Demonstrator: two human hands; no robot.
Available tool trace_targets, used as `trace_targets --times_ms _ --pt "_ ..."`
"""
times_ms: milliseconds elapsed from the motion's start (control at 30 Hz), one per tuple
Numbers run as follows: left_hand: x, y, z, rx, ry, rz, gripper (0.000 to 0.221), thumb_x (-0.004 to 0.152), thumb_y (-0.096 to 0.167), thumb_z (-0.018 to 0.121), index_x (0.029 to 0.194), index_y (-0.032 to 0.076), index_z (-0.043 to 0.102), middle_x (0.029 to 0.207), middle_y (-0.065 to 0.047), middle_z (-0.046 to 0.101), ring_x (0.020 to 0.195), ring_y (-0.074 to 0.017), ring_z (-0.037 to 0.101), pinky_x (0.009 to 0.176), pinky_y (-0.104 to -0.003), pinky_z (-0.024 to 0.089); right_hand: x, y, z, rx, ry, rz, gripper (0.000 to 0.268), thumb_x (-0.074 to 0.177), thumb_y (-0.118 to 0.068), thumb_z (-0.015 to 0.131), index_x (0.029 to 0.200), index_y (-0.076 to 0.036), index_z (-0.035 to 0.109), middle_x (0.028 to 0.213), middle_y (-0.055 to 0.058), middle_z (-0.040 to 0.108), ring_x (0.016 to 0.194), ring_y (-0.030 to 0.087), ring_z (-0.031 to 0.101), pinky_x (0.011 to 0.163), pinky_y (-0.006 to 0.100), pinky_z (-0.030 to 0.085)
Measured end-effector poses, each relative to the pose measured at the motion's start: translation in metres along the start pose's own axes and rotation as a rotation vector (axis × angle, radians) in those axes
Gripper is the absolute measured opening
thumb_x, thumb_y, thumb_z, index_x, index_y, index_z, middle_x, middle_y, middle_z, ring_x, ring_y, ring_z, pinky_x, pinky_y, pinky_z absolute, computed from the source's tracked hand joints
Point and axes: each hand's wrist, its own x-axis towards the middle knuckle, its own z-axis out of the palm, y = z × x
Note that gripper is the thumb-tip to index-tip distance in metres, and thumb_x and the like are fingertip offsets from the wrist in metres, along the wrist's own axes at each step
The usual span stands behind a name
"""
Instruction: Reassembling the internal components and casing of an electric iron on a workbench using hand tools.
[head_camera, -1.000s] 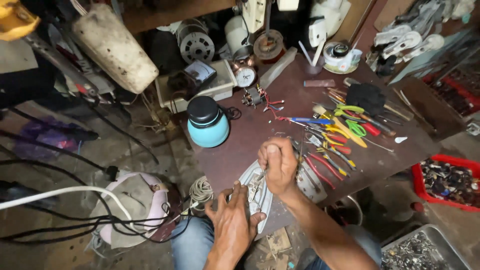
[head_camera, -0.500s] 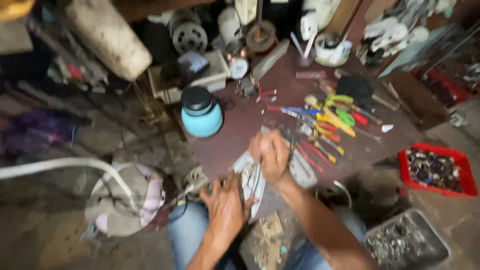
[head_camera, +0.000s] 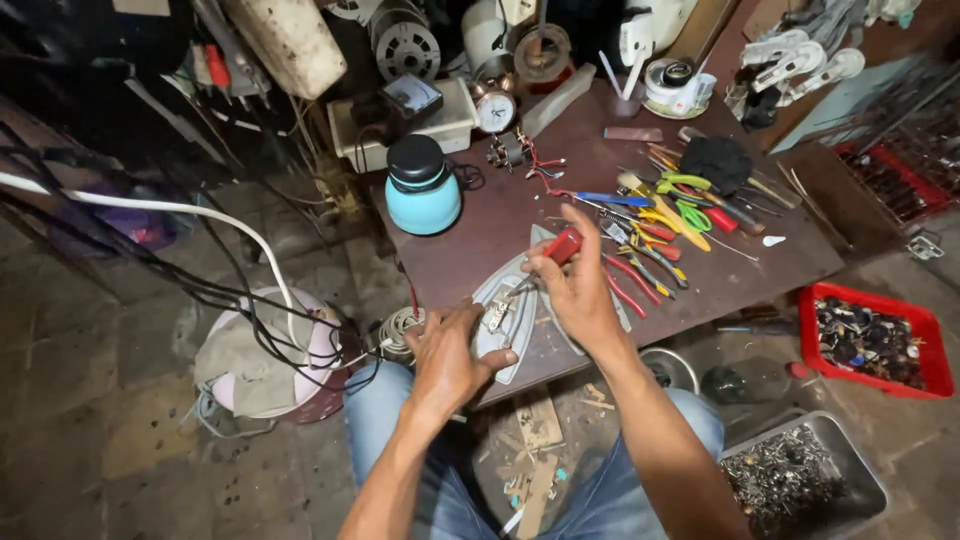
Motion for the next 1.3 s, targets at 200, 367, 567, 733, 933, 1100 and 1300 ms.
trace_targets --times_ms 200,367,567,733,933,1100,1300 --pt "-0.002 -0.033 -0.006 0.034 0.124 0.043 0.051 0.083 0.036 0.079 0.125 0.012 0.066 0.130 -0.007 0.066 0.121 -0.0287 0.053 0.103 -0.061 0.026 -0.015 0.018 -0.003 0.219 0.168 0.115 0.067 0.101 -0.008 0.057 0.151 -0.012 0.014 0.102 0.015 0.066 0.087 0.020 0.073 0.078 0.032 0.063" --pt "-0.008 -0.046 0.002 0.046 0.247 0.098 0.012 0.087 0.029 0.073 0.097 0.023 0.075 0.094 0.003 0.072 0.103 -0.0222 0.062 0.096 -0.048 0.034 -0.022 0.027 -0.011 0.301 0.235 0.047 0.062 0.099 -0.005 0.060 0.146 -0.016 0.020 0.101 0.019 0.067 0.087 0.027 0.073 0.078 0.038 0.065" --pt "-0.014 -0.046 -0.001 0.011 0.350 0.135 0.013 0.093 0.028 0.066 0.086 0.023 0.076 0.079 0.001 0.072 0.090 -0.0246 0.067 0.086 -0.044 0.044 -0.017 0.023 -0.037 0.233 0.371 -0.126 0.046 0.097 0.000 0.062 0.125 -0.008 0.027 0.103 0.028 0.065 0.089 0.037 0.072 0.077 0.044 0.066" --pt "-0.018 -0.035 -0.001 0.023 0.311 0.140 0.022 0.095 0.036 0.064 0.093 0.019 0.077 0.093 -0.002 0.074 0.098 -0.0272 0.066 0.089 -0.048 0.046 -0.020 0.035 -0.048 0.112 0.375 -0.182 0.036 0.094 0.005 0.067 0.107 -0.004 0.034 0.102 0.024 0.067 0.096 0.032 0.071 0.080 0.035 0.063" --pt "-0.022 -0.033 0.004 0.047 0.296 0.118 0.023 0.086 0.034 0.074 0.099 0.014 0.076 0.102 -0.005 0.071 0.105 -0.0295 0.062 0.091 -0.050 0.045 -0.025 0.052 -0.066 0.004 0.397 -0.226 0.036 0.090 0.008 0.073 0.098 0.000 0.039 0.101 0.024 0.066 0.101 0.039 0.071 0.085 0.041 0.060" --pt "-0.015 -0.041 0.012 0.064 0.292 0.129 0.015 0.088 0.030 0.072 0.090 0.015 0.076 0.106 -0.003 0.070 0.108 -0.0272 0.060 0.094 -0.051 0.043 -0.031 0.059 -0.069 0.057 0.381 -0.131 0.036 0.088 0.005 0.075 0.099 0.000 0.042 0.102 0.022 0.064 0.106 0.037 0.069 0.085 0.038 0.060" --pt "-0.008 -0.045 0.013 0.096 0.268 0.138 0.020 0.085 0.032 0.076 0.099 0.018 0.075 0.105 0.000 0.068 0.109 -0.0241 0.059 0.099 -0.052 0.041 -0.038 0.054 -0.093 -0.338 0.416 0.073 0.041 0.074 -0.011 0.095 0.095 -0.002 0.060 0.097 0.016 0.074 0.096 0.030 0.071 0.084 0.038 0.053"
